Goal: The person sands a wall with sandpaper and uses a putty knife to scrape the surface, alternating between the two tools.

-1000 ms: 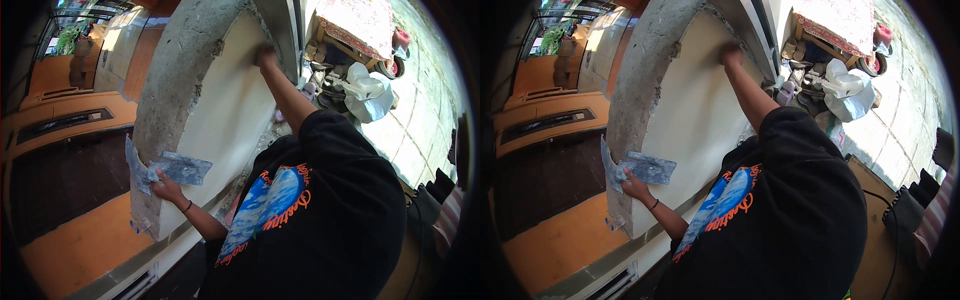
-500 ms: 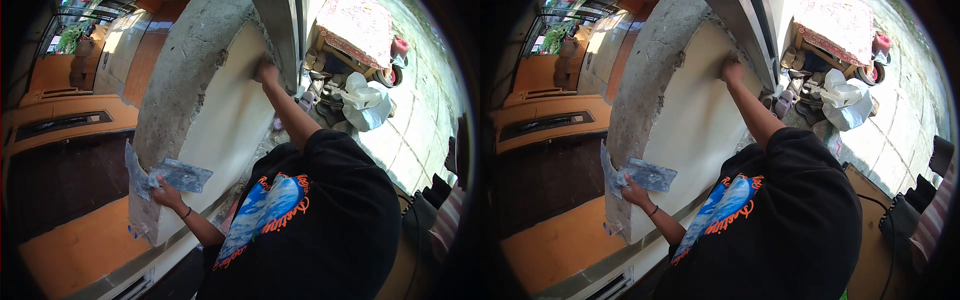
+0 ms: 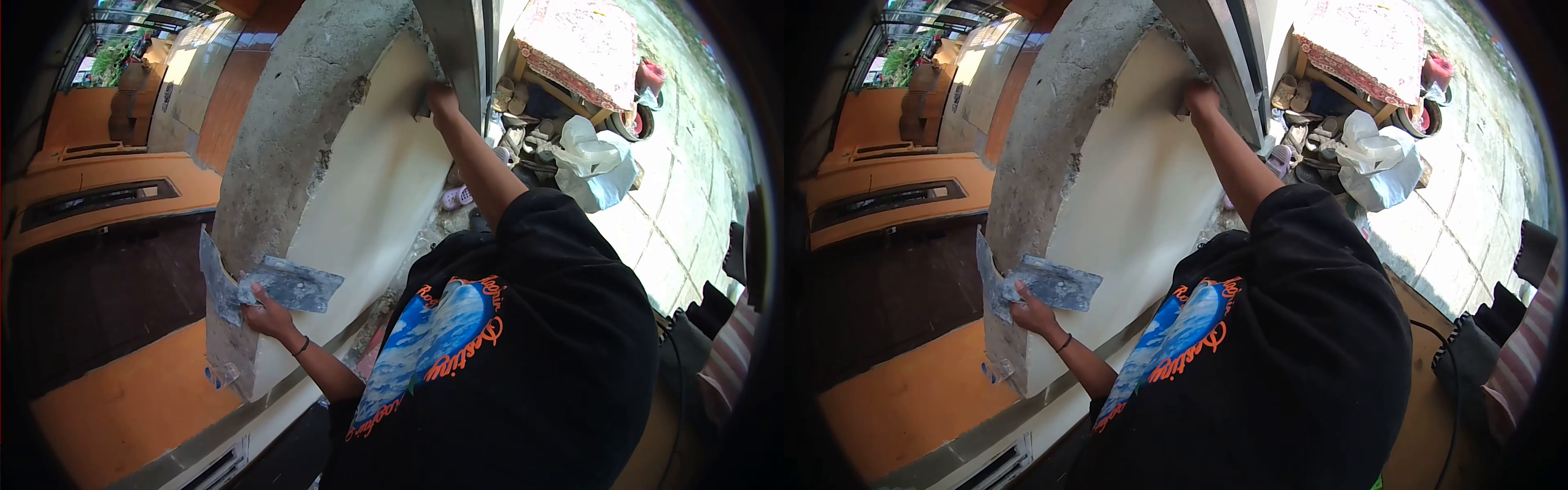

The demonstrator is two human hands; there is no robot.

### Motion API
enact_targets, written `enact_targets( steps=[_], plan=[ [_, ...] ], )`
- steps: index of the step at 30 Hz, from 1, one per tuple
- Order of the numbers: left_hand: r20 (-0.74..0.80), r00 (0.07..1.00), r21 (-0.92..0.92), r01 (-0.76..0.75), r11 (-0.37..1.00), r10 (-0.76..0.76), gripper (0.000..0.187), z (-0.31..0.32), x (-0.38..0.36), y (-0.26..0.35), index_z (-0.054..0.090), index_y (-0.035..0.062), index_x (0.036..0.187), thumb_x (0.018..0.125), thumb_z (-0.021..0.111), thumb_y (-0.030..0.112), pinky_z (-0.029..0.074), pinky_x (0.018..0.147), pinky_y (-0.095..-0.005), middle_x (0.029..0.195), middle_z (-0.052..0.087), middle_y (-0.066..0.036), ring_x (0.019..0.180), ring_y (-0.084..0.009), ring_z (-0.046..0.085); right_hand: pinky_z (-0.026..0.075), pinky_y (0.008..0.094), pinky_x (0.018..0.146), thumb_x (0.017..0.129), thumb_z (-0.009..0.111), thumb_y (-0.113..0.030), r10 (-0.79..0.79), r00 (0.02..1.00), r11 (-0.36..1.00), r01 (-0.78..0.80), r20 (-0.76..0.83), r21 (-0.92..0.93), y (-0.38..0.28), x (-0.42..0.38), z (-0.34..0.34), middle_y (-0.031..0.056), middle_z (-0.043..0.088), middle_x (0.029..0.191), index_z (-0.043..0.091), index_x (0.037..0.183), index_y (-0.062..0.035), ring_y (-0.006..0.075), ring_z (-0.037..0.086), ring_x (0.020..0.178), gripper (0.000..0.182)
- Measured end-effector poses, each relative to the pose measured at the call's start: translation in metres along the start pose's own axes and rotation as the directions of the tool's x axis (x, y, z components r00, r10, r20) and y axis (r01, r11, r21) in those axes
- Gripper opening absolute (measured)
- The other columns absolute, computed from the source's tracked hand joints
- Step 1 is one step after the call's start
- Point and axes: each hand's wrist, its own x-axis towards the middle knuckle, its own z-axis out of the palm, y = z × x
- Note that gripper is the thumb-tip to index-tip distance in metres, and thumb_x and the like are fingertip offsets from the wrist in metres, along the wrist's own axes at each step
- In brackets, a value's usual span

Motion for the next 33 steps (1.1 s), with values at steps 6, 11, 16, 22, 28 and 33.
enact_targets(
  steps=[6, 11, 16, 22, 28, 33],
  plan=[
    [-0.012, 1.000, 0.028, -0.019, 0.999, 0.019, 0.047, 0.001, -0.002, -0.008, 0.062, 0.0034, 0.112, 0.093, 0.040, 0.041, 0.047, 0.077, -0.0392, 0.106, 0.063, -0.018, 0.092, -0.0340, 0.061, 0.051, 0.0415, 0.071, 0.084, 0.044, -0.013, -0.191, 0.965, 0.899, 0.245, 0.178, -0.364, -0.016, -0.004, -0.035, 0.0219, 0.064, 0.092, 0.064, 0.091, 0.0004, 0.0329, 0.064, 0.086, 0.026],
    [-0.002, 1.000, 0.009, -0.001, 1.000, 0.001, 0.047, 0.001, 0.000, -0.002, 0.062, 0.0034, 0.112, 0.092, 0.041, 0.041, 0.046, 0.077, -0.0391, 0.106, 0.063, -0.018, 0.093, -0.0340, 0.061, 0.052, 0.0410, 0.066, 0.083, 0.046, -0.015, -0.174, 0.972, 0.984, 0.166, -0.155, -0.063, -0.019, -0.019, -0.029, 0.0200, 0.065, 0.084, 0.066, 0.085, -0.0014, 0.0333, 0.065, 0.079, 0.024],
    [-0.015, 0.999, 0.030, -0.032, 0.999, 0.032, 0.047, 0.001, -0.001, -0.003, 0.062, 0.0030, 0.111, 0.092, 0.041, 0.041, 0.046, 0.077, -0.0391, 0.104, 0.063, -0.019, 0.092, -0.0339, 0.061, 0.052, 0.0432, 0.067, 0.085, 0.043, -0.020, -0.370, 0.913, 0.720, 0.397, 0.169, -0.569, -0.002, -0.004, -0.015, 0.0213, 0.064, 0.083, 0.066, 0.083, -0.0010, 0.0357, 0.064, 0.079, 0.030],
    [0.002, 1.000, 0.018, -0.017, 1.000, 0.017, 0.049, 0.005, -0.001, -0.015, 0.062, 0.0029, 0.111, 0.093, 0.040, 0.042, 0.046, 0.077, -0.0393, 0.104, 0.063, -0.019, 0.092, -0.0338, 0.061, 0.052, 0.0454, 0.068, 0.085, 0.042, -0.026, -0.164, 0.983, 0.965, 0.143, -0.083, -0.218, 0.001, -0.012, -0.009, 0.0230, 0.064, 0.084, 0.066, 0.082, -0.0019, 0.0368, 0.064, 0.079, 0.035],
    [-0.020, 0.999, 0.008, -0.029, 1.000, 0.030, 0.049, 0.000, -0.001, 0.002, 0.062, 0.0032, 0.111, 0.093, 0.040, 0.042, 0.046, 0.077, -0.0393, 0.105, 0.063, -0.018, 0.092, -0.0341, 0.061, 0.053, 0.0446, 0.066, 0.083, 0.044, -0.021, -0.274, 0.956, 0.926, 0.234, -0.102, -0.296, -0.020, -0.028, -0.028, 0.0209, 0.065, 0.083, 0.066, 0.080, -0.0021, 0.0350, 0.065, 0.078, 0.029],
    [-0.028, 0.999, 0.023, -0.039, 0.999, 0.040, 0.048, 0.004, 0.003, -0.004, 0.062, 0.0036, 0.112, 0.093, 0.040, 0.042, 0.046, 0.077, -0.0394, 0.106, 0.063, -0.018, 0.093, -0.0346, 0.061, 0.053, 0.0442, 0.064, 0.083, 0.044, -0.020, -0.256, 0.964, 0.925, 0.222, -0.072, -0.309, -0.022, -0.025, -0.027, 0.0196, 0.065, 0.081, 0.066, 0.078, -0.0034, 0.0332, 0.065, 0.075, 0.028]
  ],
)
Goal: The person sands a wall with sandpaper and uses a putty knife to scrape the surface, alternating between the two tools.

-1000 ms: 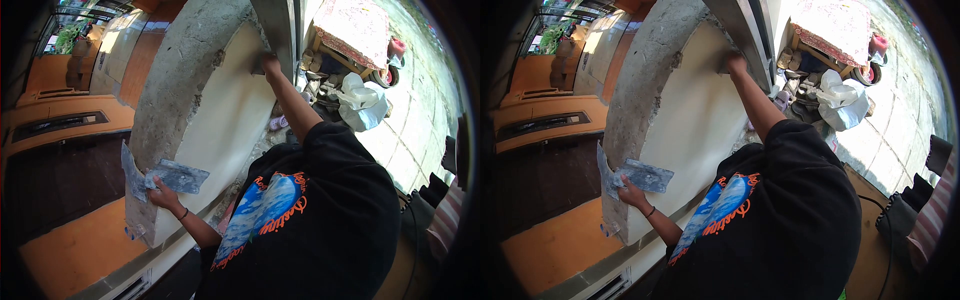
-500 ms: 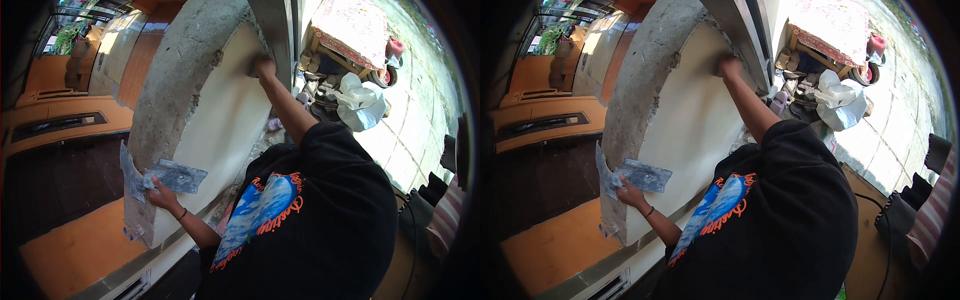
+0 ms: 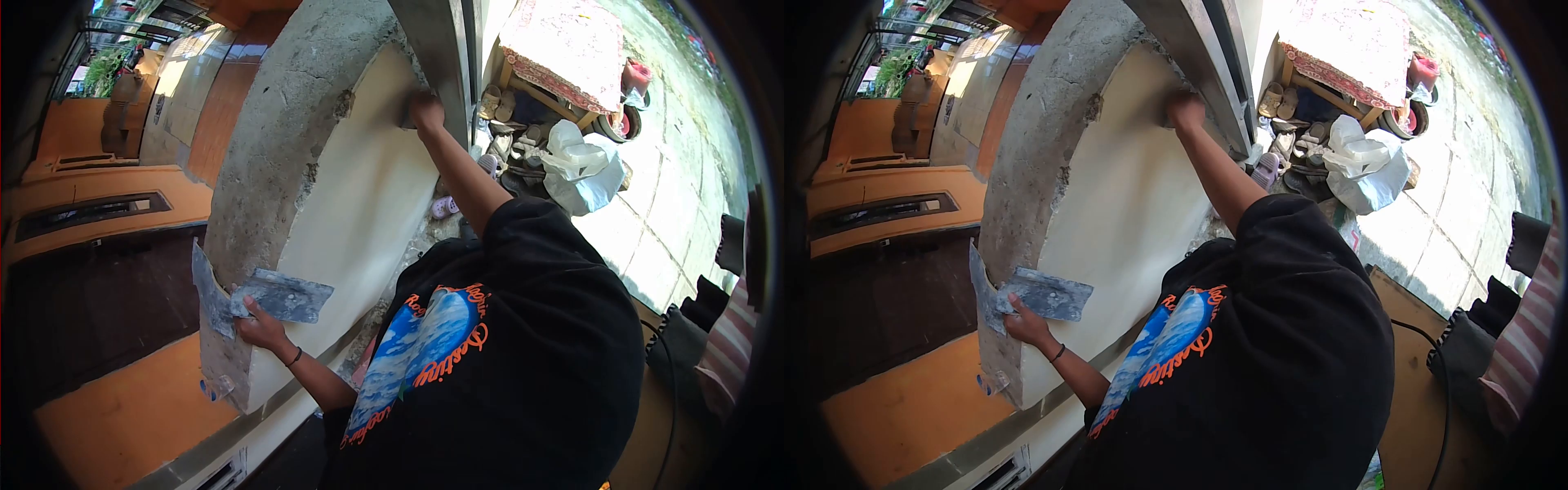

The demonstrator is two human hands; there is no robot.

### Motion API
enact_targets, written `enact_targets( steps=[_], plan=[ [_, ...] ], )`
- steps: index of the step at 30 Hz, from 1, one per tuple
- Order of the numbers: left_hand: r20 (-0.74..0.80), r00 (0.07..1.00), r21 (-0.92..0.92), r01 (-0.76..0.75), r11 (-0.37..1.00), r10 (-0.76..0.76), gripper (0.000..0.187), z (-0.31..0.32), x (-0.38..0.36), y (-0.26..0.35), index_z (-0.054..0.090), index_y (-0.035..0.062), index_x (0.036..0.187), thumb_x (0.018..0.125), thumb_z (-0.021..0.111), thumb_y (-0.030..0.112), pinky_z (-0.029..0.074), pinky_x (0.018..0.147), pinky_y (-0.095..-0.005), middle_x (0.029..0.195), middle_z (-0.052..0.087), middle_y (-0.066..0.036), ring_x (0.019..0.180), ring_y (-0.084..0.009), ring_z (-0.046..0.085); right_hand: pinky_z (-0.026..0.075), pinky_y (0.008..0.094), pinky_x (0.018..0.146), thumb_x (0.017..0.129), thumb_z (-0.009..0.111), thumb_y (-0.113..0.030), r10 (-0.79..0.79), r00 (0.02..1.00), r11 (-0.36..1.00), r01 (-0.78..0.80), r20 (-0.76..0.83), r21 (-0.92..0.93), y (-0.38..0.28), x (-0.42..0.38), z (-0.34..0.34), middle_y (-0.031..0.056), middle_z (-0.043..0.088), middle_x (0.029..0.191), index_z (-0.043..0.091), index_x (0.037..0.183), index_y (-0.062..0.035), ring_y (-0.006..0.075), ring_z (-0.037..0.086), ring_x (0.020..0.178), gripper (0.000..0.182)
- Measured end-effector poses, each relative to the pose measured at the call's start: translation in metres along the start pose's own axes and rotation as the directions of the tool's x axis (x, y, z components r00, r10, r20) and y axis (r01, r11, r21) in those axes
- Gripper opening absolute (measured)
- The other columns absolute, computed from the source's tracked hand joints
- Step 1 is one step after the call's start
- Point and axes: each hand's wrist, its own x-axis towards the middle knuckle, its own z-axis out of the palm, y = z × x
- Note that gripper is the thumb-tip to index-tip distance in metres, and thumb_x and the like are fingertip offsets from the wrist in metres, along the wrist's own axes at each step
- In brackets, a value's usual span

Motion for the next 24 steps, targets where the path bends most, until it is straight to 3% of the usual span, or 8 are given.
enact_targets(
  steps=[4, 7, 11, 14, 17, 20, 22, 24],
  plan=[
    [-0.011, 1.000, 0.046, -0.012, 0.999, 0.012, 0.047, 0.000, -0.004, -0.001, 0.062, 0.0040, 0.112, 0.093, 0.039, 0.041, 0.046, 0.077, -0.0397, 0.106, 0.063, -0.018, 0.092, -0.0346, 0.061, 0.053, 0.0426, 0.061, 0.083, 0.045, -0.021, -0.004, 0.996, 1.000, 0.002, -0.093, -0.018, -0.002, -0.004, 0.004, 0.0198, 0.065, 0.079, 0.066, 0.077, -0.0037, 0.0327, 0.066, 0.072, 0.027],
    [0.017, 1.000, 0.073, 0.018, 0.997, -0.019, 0.047, -0.003, -0.006, -0.003, 0.062, 0.0036, 0.112, 0.094, 0.039, 0.040, 0.046, 0.077, -0.0395, 0.106, 0.063, -0.018, 0.092, -0.0347, 0.061, 0.053, 0.0412, 0.059, 0.082, 0.046, -0.019, -0.054, 0.998, 0.996, 0.055, 0.020, -0.065, 0.008, -0.002, 0.004, 0.0199, 0.065, 0.078, 0.065, 0.075, -0.0031, 0.0322, 0.066, 0.071, 0.026],
    [0.002, 1.000, 0.056, 0.012, 0.998, -0.012, 0.047, -0.002, -0.004, 0.001, 0.061, 0.0032, 0.112, 0.093, 0.039, 0.040, 0.047, 0.076, -0.0391, 0.106, 0.063, -0.018, 0.091, -0.0346, 0.061, 0.053, 0.0405, 0.059, 0.081, 0.047, -0.019, -0.031, 0.999, 0.998, 0.029, -0.044, -0.050, -0.003, -0.011, -0.007, 0.0194, 0.065, 0.079, 0.066, 0.076, -0.0028, 0.0320, 0.066, 0.072, 0.025],
    [-0.005, 1.000, 0.047, 0.001, 0.999, -0.001, 0.047, -0.001, -0.003, -0.004, 0.062, 0.0032, 0.112, 0.093, 0.040, 0.040, 0.046, 0.076, -0.0392, 0.106, 0.063, -0.019, 0.091, -0.0345, 0.061, 0.053, 0.0407, 0.059, 0.081, 0.047, -0.019, -0.134, 0.991, 0.978, 0.128, -0.025, -0.167, 0.014, -0.007, 0.007, 0.0191, 0.066, 0.080, 0.066, 0.077, -0.0035, 0.0315, 0.066, 0.072, 0.025],
    [0.002, 1.000, 0.018, 0.013, 1.000, -0.013, 0.047, -0.003, -0.004, 0.001, 0.062, 0.0030, 0.112, 0.093, 0.040, 0.040, 0.046, 0.077, -0.0394, 0.106, 0.063, -0.019, 0.092, -0.0346, 0.061, 0.052, 0.0413, 0.058, 0.081, 0.047, -0.018, -0.115, 0.993, 0.992, 0.117, 0.041, -0.056, 0.018, -0.001, 0.011, 0.0189, 0.065, 0.077, 0.066, 0.077, -0.0034, 0.0312, 0.066, 0.070, 0.025],
    [-0.002, 1.000, 0.058, 0.023, 0.998, -0.022, 0.047, 0.001, -0.004, -0.008, 0.062, 0.0024, 0.111, 0.093, 0.041, 0.040, 0.046, 0.078, -0.0393, 0.105, 0.063, -0.019, 0.092, -0.0349, 0.061, 0.052, 0.0420, 0.056, 0.082, 0.046, -0.018, 0.063, 0.993, 0.996, -0.056, -0.100, 0.064, 0.008, -0.009, 0.015, 0.0190, 0.065, 0.075, 0.065, 0.074, -0.0030, 0.0310, 0.066, 0.067, 0.025],
    [0.003, 1.000, 0.051, 0.022, 0.998, -0.022, 0.047, 0.000, -0.003, -0.005, 0.062, 0.0026, 0.111, 0.093, 0.040, 0.041, 0.046, 0.078, -0.0392, 0.105, 0.063, -0.019, 0.092, -0.0348, 0.061, 0.052, 0.0416, 0.055, 0.082, 0.046, -0.019, -0.083, 0.996, 0.990, 0.078, -0.038, -0.118, 0.013, -0.009, 0.013, 0.0189, 0.065, 0.075, 0.065, 0.075, -0.0031, 0.0310, 0.065, 0.065, 0.026],
    [0.003, 1.000, 0.040, 0.019, 0.999, -0.019, 0.048, -0.002, -0.004, 0.000, 0.062, 0.0027, 0.112, 0.093, 0.040, 0.041, 0.046, 0.078, -0.0391, 0.105, 0.063, -0.019, 0.092, -0.0347, 0.061, 0.052, 0.0413, 0.054, 0.083, 0.046, -0.019, -0.112, 0.993, 0.987, 0.106, -0.048, -0.116, 0.013, -0.010, 0.008, 0.0187, 0.065, 0.075, 0.065, 0.075, -0.0032, 0.0306, 0.065, 0.065, 0.026]
  ],
)
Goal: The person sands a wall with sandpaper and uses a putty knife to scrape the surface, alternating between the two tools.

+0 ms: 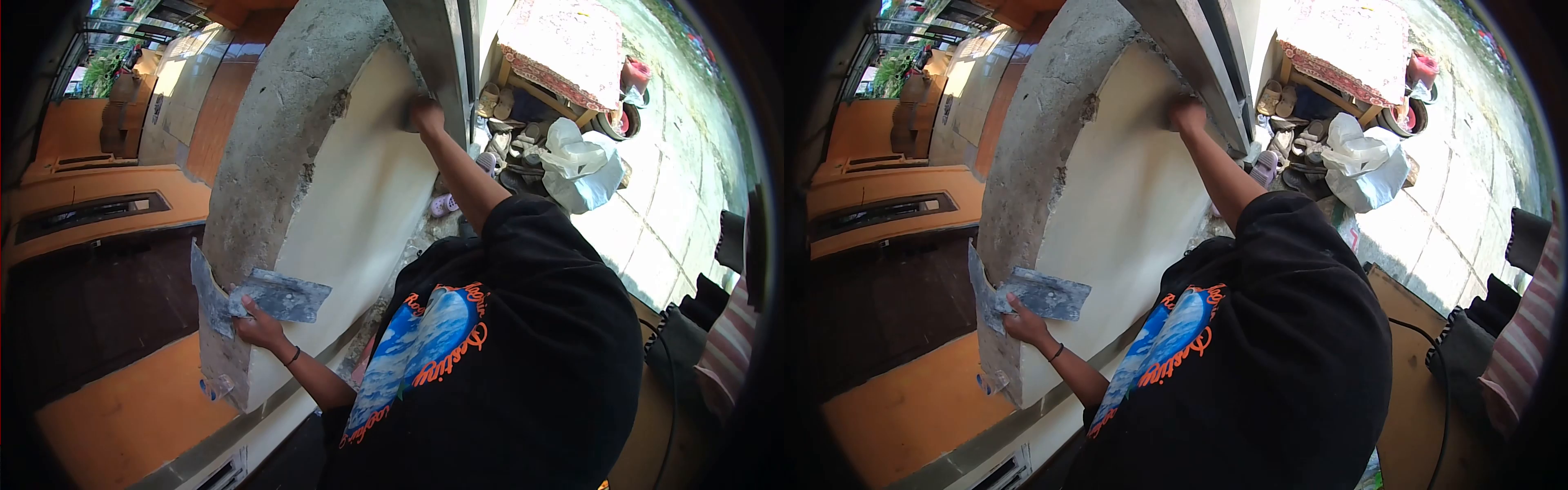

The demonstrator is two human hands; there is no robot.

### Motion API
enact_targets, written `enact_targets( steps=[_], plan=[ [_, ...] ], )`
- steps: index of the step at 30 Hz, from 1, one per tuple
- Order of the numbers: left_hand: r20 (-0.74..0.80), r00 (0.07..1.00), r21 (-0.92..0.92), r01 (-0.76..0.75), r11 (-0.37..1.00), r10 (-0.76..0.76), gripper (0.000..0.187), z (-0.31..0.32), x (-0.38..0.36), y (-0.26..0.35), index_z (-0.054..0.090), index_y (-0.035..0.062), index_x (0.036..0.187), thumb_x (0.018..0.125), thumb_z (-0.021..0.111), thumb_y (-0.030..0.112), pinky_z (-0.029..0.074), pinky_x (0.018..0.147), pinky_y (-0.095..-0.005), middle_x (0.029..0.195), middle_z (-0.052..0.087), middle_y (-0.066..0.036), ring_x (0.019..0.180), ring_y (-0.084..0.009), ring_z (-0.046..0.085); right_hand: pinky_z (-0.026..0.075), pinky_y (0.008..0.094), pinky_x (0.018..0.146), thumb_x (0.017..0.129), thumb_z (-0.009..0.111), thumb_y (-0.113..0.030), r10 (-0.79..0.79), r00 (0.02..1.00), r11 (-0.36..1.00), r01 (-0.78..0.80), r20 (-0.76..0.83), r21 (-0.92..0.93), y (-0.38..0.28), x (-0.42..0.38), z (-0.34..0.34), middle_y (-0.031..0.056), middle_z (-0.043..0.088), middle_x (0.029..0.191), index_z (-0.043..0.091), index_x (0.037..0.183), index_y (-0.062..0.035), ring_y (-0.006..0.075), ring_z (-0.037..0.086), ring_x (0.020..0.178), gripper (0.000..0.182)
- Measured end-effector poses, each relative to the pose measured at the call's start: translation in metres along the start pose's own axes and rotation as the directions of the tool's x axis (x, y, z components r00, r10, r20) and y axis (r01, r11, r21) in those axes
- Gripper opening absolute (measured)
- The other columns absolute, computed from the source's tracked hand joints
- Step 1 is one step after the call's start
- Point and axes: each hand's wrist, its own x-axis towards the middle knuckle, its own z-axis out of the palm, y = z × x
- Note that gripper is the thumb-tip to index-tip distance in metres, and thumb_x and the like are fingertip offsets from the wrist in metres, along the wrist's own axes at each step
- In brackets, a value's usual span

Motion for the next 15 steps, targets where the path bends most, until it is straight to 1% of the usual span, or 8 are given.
enact_targets(
  steps=[2, 3, 5, 8, 11, 13, 14, 15],
  plan=[
    [-0.126, 0.992, -0.171, -0.048, 0.984, 0.027, 0.063, 0.002, 0.001, 0.007, 0.062, -0.0109, 0.090, 0.087, 0.048, 0.050, 0.044, 0.071, -0.0466, 0.086, 0.063, -0.028, 0.081, -0.0425, 0.060, 0.052, 0.0409, 0.054, 0.083, 0.046, -0.019, -0.027, 0.999, 1.000, 0.028, -0.027, 0.001, -0.005, 0.007, -0.009, 0.0186, 0.065, 0.074, 0.065, 0.075, -0.0033, 0.0302, 0.065, 0.064, 0.027],
    [-0.121, 0.992, -0.169, -0.046, 0.985, 0.026, 0.063, 0.002, 0.001, 0.004, 0.062, -0.0109, 0.090, 0.087, 0.048, 0.050, 0.044, 0.071, -0.0466, 0.086, 0.063, -0.028, 0.081, -0.0425, 0.060, 0.052, 0.0413, 0.054, 0.083, 0.045, -0.019, 0.015, 0.999, 0.998, -0.013, -0.050, 0.054, -0.010, 0.002, -0.014, 0.0189, 0.065, 0.074, 0.065, 0.075, -0.0027, 0.0308, 0.065, 0.064, 0.027],
    [-0.007, 1.000, -0.011, -0.030, 0.999, 0.030, 0.049, 0.001, 0.001, -0.004, 0.061, 0.0031, 0.112, 0.093, 0.039, 0.043, 0.046, 0.076, -0.0395, 0.106, 0.063, -0.019, 0.091, -0.0347, 0.061, 0.052, 0.0416, 0.054, 0.083, 0.045, -0.019, 0.056, 0.996, 0.993, -0.049, -0.066, 0.107, -0.007, 0.001, -0.012, 0.0192, 0.065, 0.074, 0.065, 0.075, -0.0020, 0.0313, 0.065, 0.065, 0.027],
    [0.002, 1.000, -0.001, -0.012, 1.000, 0.012, 0.049, -0.001, 0.001, -0.001, 0.062, 0.0036, 0.112, 0.093, 0.039, 0.043, 0.047, 0.075, -0.0395, 0.105, 0.063, -0.018, 0.090, -0.0349, 0.061, 0.052, 0.0432, 0.056, 0.084, 0.044, -0.019, -0.022, 0.999, 0.998, 0.020, 0.029, 0.064, 0.006, 0.003, 0.000, 0.0208, 0.064, 0.076, 0.064, 0.075, 0.0000, 0.0335, 0.065, 0.068, 0.030],
    [0.001, 1.000, -0.021, -0.015, 1.000, 0.015, 0.049, 0.002, 0.001, -0.005, 0.062, 0.0044, 0.111, 0.093, 0.039, 0.043, 0.047, 0.074, -0.0397, 0.104, 0.063, -0.018, 0.089, -0.0347, 0.061, 0.052, 0.0444, 0.059, 0.084, 0.044, -0.020, 0.118, 0.993, 0.972, -0.112, -0.018, 0.205, -0.009, 0.000, -0.006, 0.0217, 0.064, 0.078, 0.064, 0.076, 0.0009, 0.0348, 0.064, 0.071, 0.030],
    [0.005, 1.000, -0.029, -0.008, 1.000, 0.008, 0.048, 0.002, 0.000, -0.002, 0.062, 0.0044, 0.111, 0.093, 0.039, 0.043, 0.046, 0.074, -0.0399, 0.104, 0.064, -0.018, 0.089, -0.0345, 0.061, 0.051, 0.0464, 0.063, 0.086, 0.043, -0.025, 0.218, 0.963, 0.942, -0.165, -0.159, 0.293, -0.007, 0.002, 0.014, 0.0232, 0.063, 0.079, 0.064, 0.078, 0.0008, 0.0386, 0.063, 0.073, 0.034],
    [0.007, 1.000, -0.035, -0.006, 0.999, 0.006, 0.048, 0.000, -0.001, -0.001, 0.062, 0.0043, 0.111, 0.093, 0.039, 0.043, 0.046, 0.075, -0.0401, 0.104, 0.064, -0.018, 0.089, -0.0344, 0.061, 0.051, 0.0464, 0.063, 0.086, 0.043, -0.025, 0.216, 0.964, 0.941, -0.164, -0.154, 0.295, -0.003, 0.002, 0.017, 0.0232, 0.063, 0.079, 0.064, 0.078, 0.0008, 0.0386, 0.063, 0.073, 0.034],
    [0.007, 1.000, -0.028, -0.004, 1.000, 0.004, 0.048, -0.002, -0.003, -0.003, 0.062, 0.0043, 0.111, 0.093, 0.039, 0.043, 0.046, 0.075, -0.0401, 0.104, 0.064, -0.018, 0.089, -0.0344, 0.061, 0.050, 0.0475, 0.065, 0.087, 0.041, -0.028, 0.179, 0.983, 0.947, -0.160, -0.043, 0.278, 0.000, 0.000, 0.012, 0.0250, 0.063, 0.079, 0.064, 0.077, 0.0018, 0.0408, 0.062, 0.074, 0.039]
  ],
)
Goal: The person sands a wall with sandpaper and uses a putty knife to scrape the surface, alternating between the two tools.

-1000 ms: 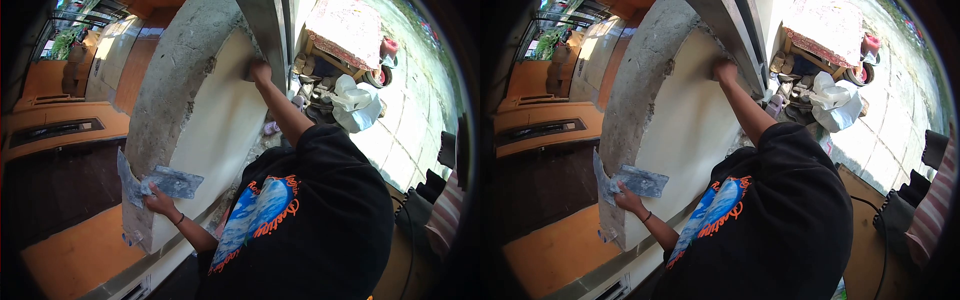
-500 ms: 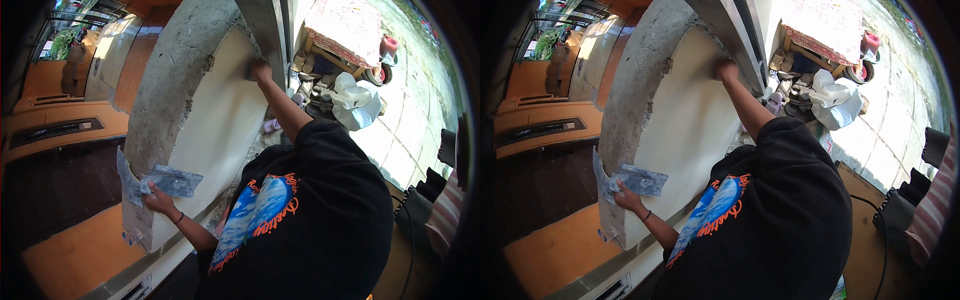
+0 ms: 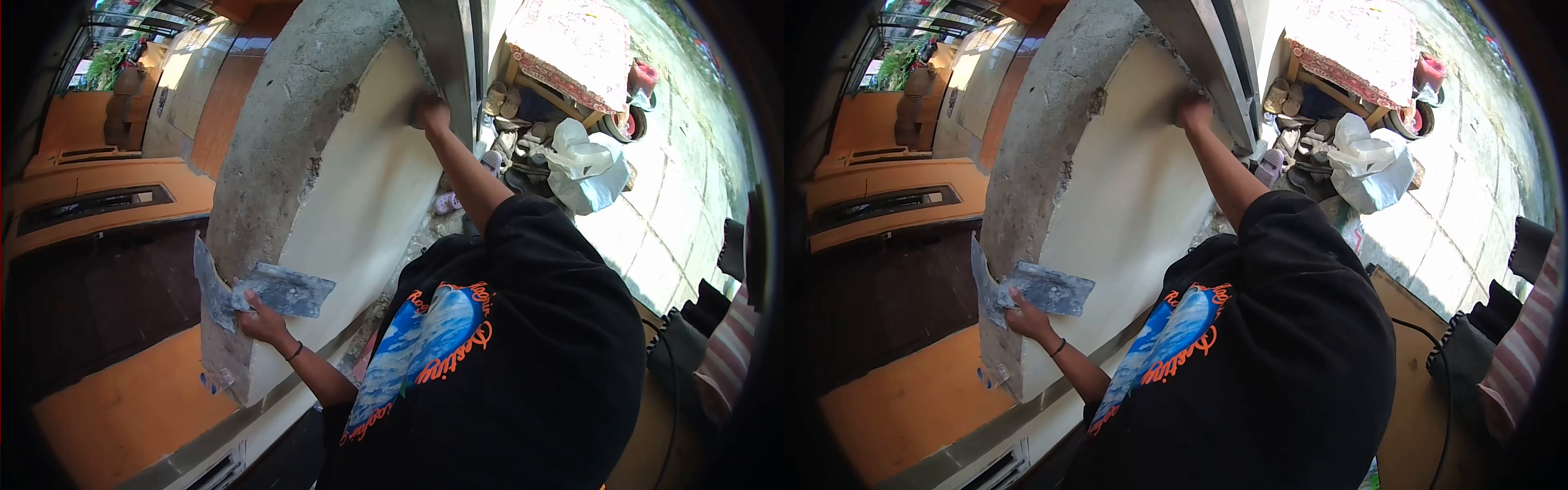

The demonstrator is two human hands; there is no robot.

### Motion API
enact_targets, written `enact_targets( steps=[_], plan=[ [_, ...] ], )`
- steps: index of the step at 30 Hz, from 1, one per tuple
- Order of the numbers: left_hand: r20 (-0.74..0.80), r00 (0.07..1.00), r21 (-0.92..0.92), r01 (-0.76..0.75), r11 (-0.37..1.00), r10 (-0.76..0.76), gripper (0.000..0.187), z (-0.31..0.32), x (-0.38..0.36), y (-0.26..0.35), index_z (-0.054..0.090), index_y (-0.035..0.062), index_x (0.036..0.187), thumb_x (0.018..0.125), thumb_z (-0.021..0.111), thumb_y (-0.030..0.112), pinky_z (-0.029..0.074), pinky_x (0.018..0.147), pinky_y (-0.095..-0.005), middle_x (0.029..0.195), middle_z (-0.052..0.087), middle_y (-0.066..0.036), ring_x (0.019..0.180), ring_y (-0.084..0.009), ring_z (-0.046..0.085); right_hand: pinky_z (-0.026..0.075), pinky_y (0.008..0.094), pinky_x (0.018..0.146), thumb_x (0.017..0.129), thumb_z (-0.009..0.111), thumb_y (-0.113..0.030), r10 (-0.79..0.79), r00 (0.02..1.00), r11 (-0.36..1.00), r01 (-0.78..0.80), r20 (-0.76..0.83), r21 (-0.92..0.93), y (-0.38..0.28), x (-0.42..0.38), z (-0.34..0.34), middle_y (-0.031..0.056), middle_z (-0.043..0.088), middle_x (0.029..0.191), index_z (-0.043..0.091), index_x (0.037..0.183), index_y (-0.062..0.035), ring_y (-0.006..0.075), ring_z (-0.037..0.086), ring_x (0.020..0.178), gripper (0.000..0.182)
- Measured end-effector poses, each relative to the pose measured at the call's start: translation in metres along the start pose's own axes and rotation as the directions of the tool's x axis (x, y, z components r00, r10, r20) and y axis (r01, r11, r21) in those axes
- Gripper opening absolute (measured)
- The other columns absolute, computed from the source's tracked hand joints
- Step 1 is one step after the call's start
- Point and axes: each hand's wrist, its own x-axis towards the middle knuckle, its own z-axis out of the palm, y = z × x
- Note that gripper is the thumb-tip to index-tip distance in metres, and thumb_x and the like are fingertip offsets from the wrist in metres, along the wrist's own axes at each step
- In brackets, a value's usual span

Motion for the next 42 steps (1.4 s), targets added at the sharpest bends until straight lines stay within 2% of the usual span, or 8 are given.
enact_targets(
  steps=[8, 10, 18, 25, 28, 34, 38, 42],
  plan=[
    [-0.015, 1.000, 0.019, -0.021, 1.000, 0.021, 0.049, 0.004, 0.003, -0.004, 0.062, 0.0025, 0.111, 0.093, 0.039, 0.042, 0.046, 0.076, -0.0391, 0.105, 0.063, -0.018, 0.090, -0.0341, 0.061, 0.048, 0.0490, 0.070, 0.091, 0.035, -0.039, 0.161, 0.942, 0.929, -0.043, -0.295, 0.368, -0.068, -0.025, -0.047, 0.0304, 0.060, 0.077, 0.065, 0.073, 0.0042, 0.0450, 0.060, 0.079, 0.055],
    [-0.019, 1.000, -0.002, -0.025, 1.000, 0.024, 0.049, 0.002, 0.003, -0.001, 0.062, 0.0023, 0.111, 0.093, 0.039, 0.042, 0.046, 0.076, -0.0390, 0.105, 0.063, -0.018, 0.091, -0.0341, 0.061, 0.047, 0.0472, 0.076, 0.092, 0.036, -0.037, 0.318, 0.928, 0.904, -0.359, 0.193, 0.233, -0.074, -0.017, -0.053, 0.0306, 0.060, 0.090, 0.064, 0.090, 0.0044, 0.0437, 0.059, 0.087, 0.050],
    [-0.018, 0.999, 0.011, -0.044, 0.999, 0.045, 0.050, 0.000, 0.002, -0.002, 0.062, 0.0025, 0.111, 0.093, 0.039, 0.043, 0.047, 0.075, -0.0391, 0.104, 0.063, -0.018, 0.090, -0.0338, 0.061, 0.037, 0.0384, 0.097, 0.094, 0.037, -0.028, 0.223, 0.947, 0.747, -0.319, 0.232, 0.583, -0.089, -0.047, -0.063, 0.0223, 0.039, 0.134, 0.046, 0.126, -0.0002, 0.0358, 0.041, 0.121, 0.043],
    [-0.024, 0.999, -0.108, -0.036, 0.994, 0.034, 0.049, -0.001, 0.004, 0.015, 0.062, 0.0029, 0.112, 0.093, 0.039, 0.042, 0.046, 0.077, -0.0387, 0.106, 0.063, -0.018, 0.091, -0.0338, 0.061, 0.030, 0.0375, 0.104, 0.093, 0.040, -0.023, -0.159, 0.978, 0.793, 0.208, -0.135, 0.572, -0.104, -0.061, -0.076, 0.0242, 0.036, 0.135, 0.041, 0.130, -0.0015, 0.0349, 0.031, 0.129, 0.043],
    [-0.010, 1.000, -0.037, 0.001, 0.999, -0.002, 0.049, 0.000, -0.001, 0.003, 0.061, 0.0033, 0.112, 0.093, 0.039, 0.042, 0.046, 0.077, -0.0388, 0.106, 0.063, -0.018, 0.091, -0.0337, 0.061, 0.030, 0.0380, 0.104, 0.092, 0.040, -0.021, 0.290, 0.916, 0.744, -0.397, 0.277, 0.538, -0.095, -0.044, -0.074, 0.0232, 0.035, 0.136, 0.039, 0.131, -0.0014, 0.0344, 0.031, 0.129, 0.044],
    [-0.022, 1.000, -0.041, -0.013, 0.999, 0.012, 0.048, 0.000, 0.004, 0.014, 0.062, 0.0041, 0.112, 0.093, 0.039, 0.042, 0.046, 0.077, -0.0390, 0.106, 0.063, -0.017, 0.091, -0.0338, 0.061, 0.035, 0.0373, 0.100, 0.093, 0.038, -0.024, -0.144, 0.972, 0.783, 0.228, -0.187, 0.579, -0.120, -0.071, -0.084, 0.0235, 0.037, 0.135, 0.046, 0.125, 0.0021, 0.0348, 0.036, 0.125, 0.042],
    [-0.022, 1.000, -0.018, -0.006, 1.000, 0.005, 0.048, 0.001, 0.003, 0.003, 0.062, 0.0040, 0.111, 0.093, 0.039, 0.042, 0.046, 0.076, -0.0390, 0.105, 0.063, -0.017, 0.091, -0.0333, 0.061, 0.038, 0.0393, 0.095, 0.093, 0.039, -0.025, 0.295, 0.832, 0.717, -0.518, 0.470, 0.467, -0.099, -0.034, -0.092, 0.0247, 0.034, 0.136, 0.046, 0.124, 0.0027, 0.0383, 0.040, 0.120, 0.042],
    [-0.005, 1.000, -0.056, 0.005, 0.998, -0.006, 0.047, -0.004, 0.001, 0.013, 0.063, 0.0033, 0.110, 0.093, 0.039, 0.041, 0.046, 0.076, -0.0393, 0.105, 0.063, -0.018, 0.091, -0.0341, 0.061, 0.045, 0.0458, 0.078, 0.094, 0.036, -0.030, -0.240, 0.852, 0.847, 0.418, -0.466, 0.329, -0.132, -0.072, -0.080, 0.0227, 0.060, 0.105, 0.045, 0.125, 0.0023, 0.0424, 0.058, 0.093, 0.045]
  ],
)
